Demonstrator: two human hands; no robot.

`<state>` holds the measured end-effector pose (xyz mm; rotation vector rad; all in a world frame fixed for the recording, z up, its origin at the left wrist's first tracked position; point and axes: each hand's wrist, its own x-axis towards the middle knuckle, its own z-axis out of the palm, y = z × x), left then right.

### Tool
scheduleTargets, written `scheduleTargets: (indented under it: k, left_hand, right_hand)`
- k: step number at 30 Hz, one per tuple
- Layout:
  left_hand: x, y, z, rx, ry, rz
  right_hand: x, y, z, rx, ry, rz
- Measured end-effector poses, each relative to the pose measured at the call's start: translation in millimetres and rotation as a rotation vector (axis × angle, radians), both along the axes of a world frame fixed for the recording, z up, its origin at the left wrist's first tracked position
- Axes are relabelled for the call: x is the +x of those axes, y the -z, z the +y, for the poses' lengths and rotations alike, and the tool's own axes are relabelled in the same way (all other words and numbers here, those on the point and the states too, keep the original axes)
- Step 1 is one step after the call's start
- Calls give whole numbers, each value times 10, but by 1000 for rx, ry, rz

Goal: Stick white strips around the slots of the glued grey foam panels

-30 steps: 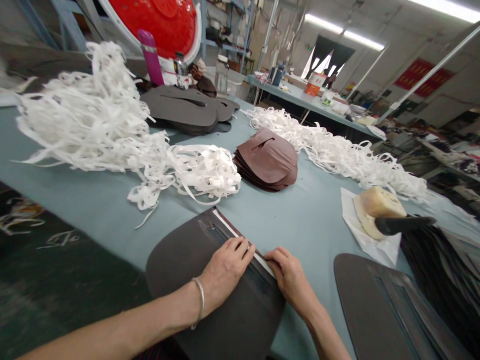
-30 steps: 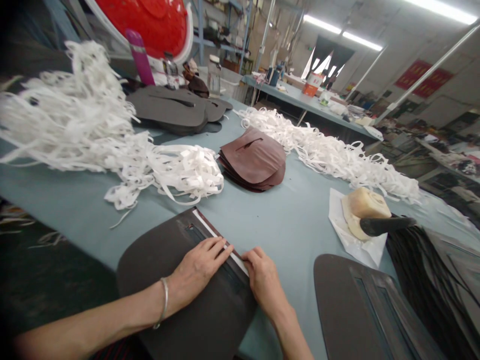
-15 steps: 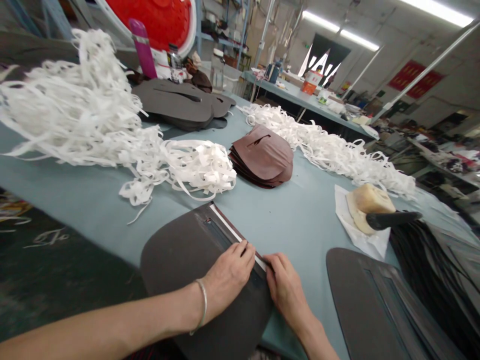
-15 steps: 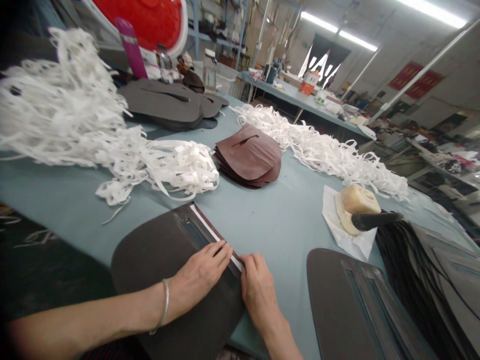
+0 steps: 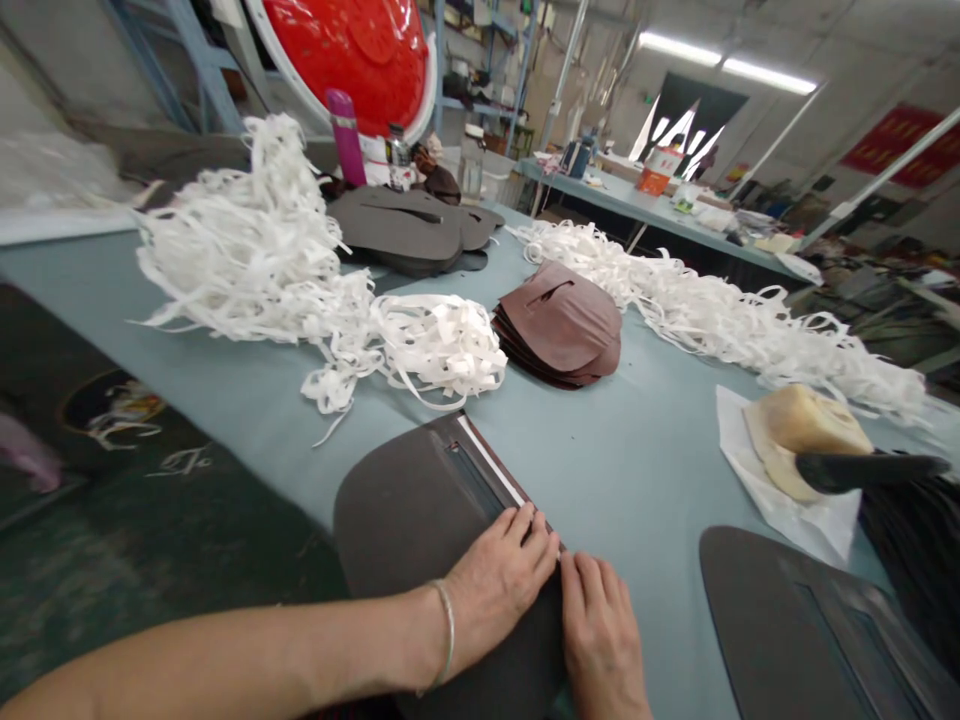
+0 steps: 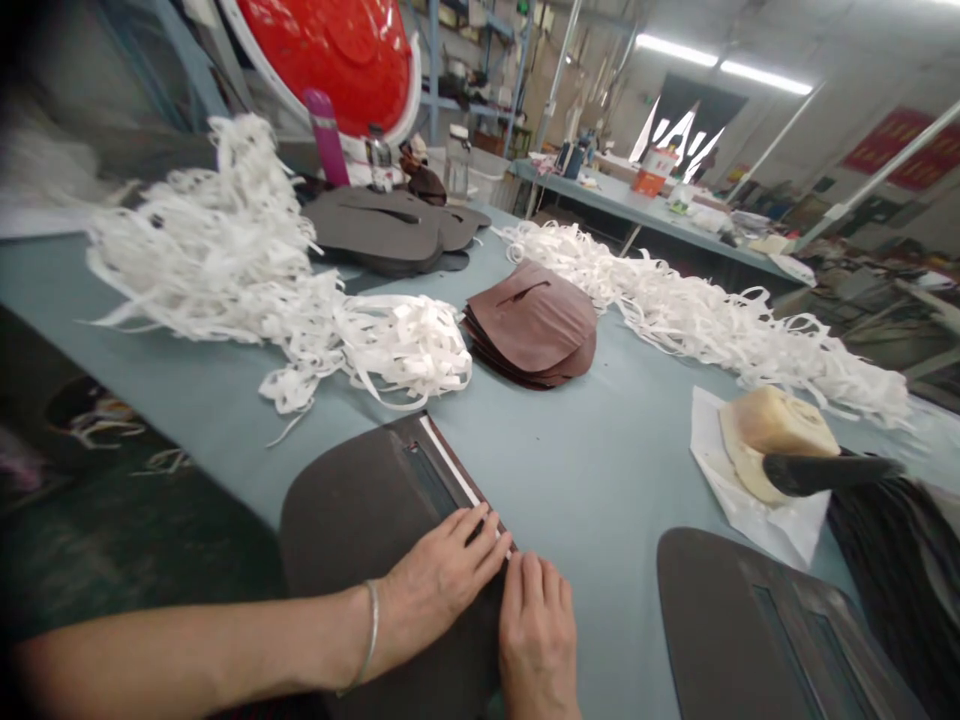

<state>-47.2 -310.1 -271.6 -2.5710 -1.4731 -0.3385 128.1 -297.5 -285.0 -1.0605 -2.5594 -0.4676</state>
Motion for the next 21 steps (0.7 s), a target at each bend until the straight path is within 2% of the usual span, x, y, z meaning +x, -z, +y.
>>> scheduleTargets:
  k: [5, 7, 9, 12, 14, 16, 19, 21]
  left_hand:
    - [-187, -150, 110, -92, 44, -140]
    - [-379, -241, 171, -145, -13, -243]
    - [-631, -287, 209, -136, -127, -302]
    - [-1003, -222, 208, -74, -196, -272]
    - [-1158, -121, 179, -72, -144, -226]
    - [-1207, -28, 142, -62, -126, -196]
    - [-1147, 46, 101, -27, -175, -183]
    - [-1095, 69, 92, -4, -185, -186]
  right_hand:
    - [81, 5, 14, -51, -9, -75]
    - [108, -49, 37, -74, -10, -116]
    - [150, -134, 88, -90, -2, -166]
    - [251, -293, 224, -110, 40, -237]
    - [292, -402, 316, -135, 61, -272]
    - [240, -490, 368, -165, 93, -280]
    - [-74, -521, 338, -188, 105, -218]
    - [-364, -455, 271, -190, 39, -169]
